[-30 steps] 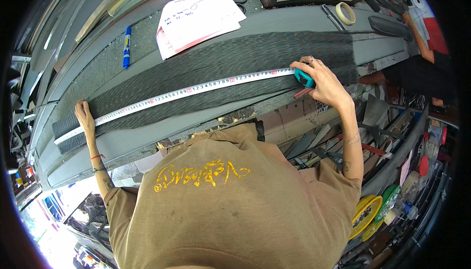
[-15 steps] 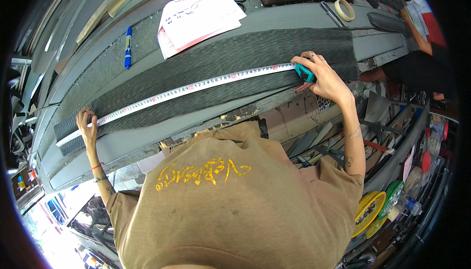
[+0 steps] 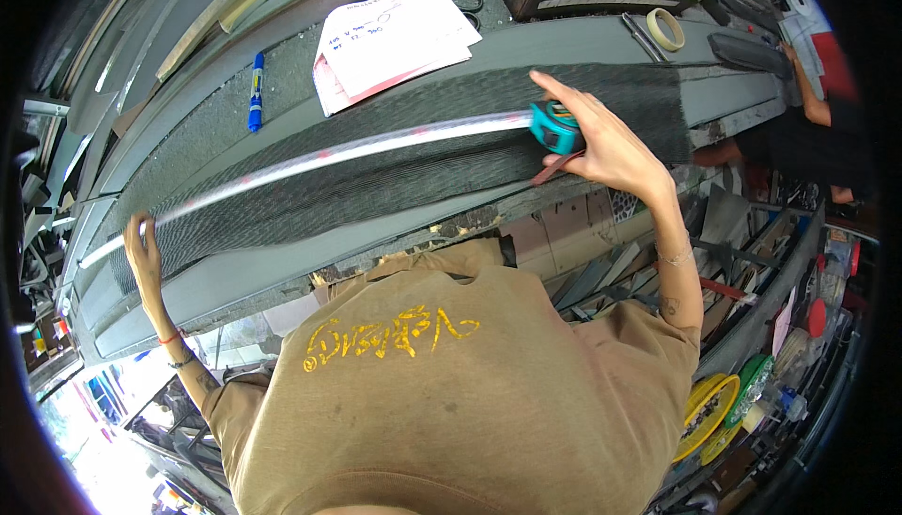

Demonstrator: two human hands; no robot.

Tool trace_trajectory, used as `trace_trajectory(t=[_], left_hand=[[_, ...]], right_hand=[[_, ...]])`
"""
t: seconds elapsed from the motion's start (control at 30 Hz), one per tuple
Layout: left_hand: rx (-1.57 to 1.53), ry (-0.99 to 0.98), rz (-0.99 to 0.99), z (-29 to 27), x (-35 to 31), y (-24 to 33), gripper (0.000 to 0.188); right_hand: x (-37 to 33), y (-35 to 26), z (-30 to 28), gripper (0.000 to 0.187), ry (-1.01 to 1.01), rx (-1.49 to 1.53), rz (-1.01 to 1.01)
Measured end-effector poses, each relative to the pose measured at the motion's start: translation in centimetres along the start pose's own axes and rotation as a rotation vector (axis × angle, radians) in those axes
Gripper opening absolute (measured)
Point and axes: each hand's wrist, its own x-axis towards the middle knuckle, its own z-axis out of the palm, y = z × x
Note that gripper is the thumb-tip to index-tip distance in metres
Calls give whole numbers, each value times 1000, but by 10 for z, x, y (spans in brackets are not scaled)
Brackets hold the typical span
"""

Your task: The person measures a long dark strip with a tape measure, marks it with a blue marker, and operates a cutting machine to cut the strip. The person repeats the measuring and cutting process on another strip.

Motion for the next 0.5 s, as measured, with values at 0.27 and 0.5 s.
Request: trace_trajectory(t=[0.27, 0.5], left_hand=[[7, 370, 632, 9, 44, 163, 56], [-183, -229, 161, 26, 15, 109, 93]], right_hand=[[58, -39, 11, 107, 290, -292, -400], [117, 4, 15, 94, 569, -272, -250]])
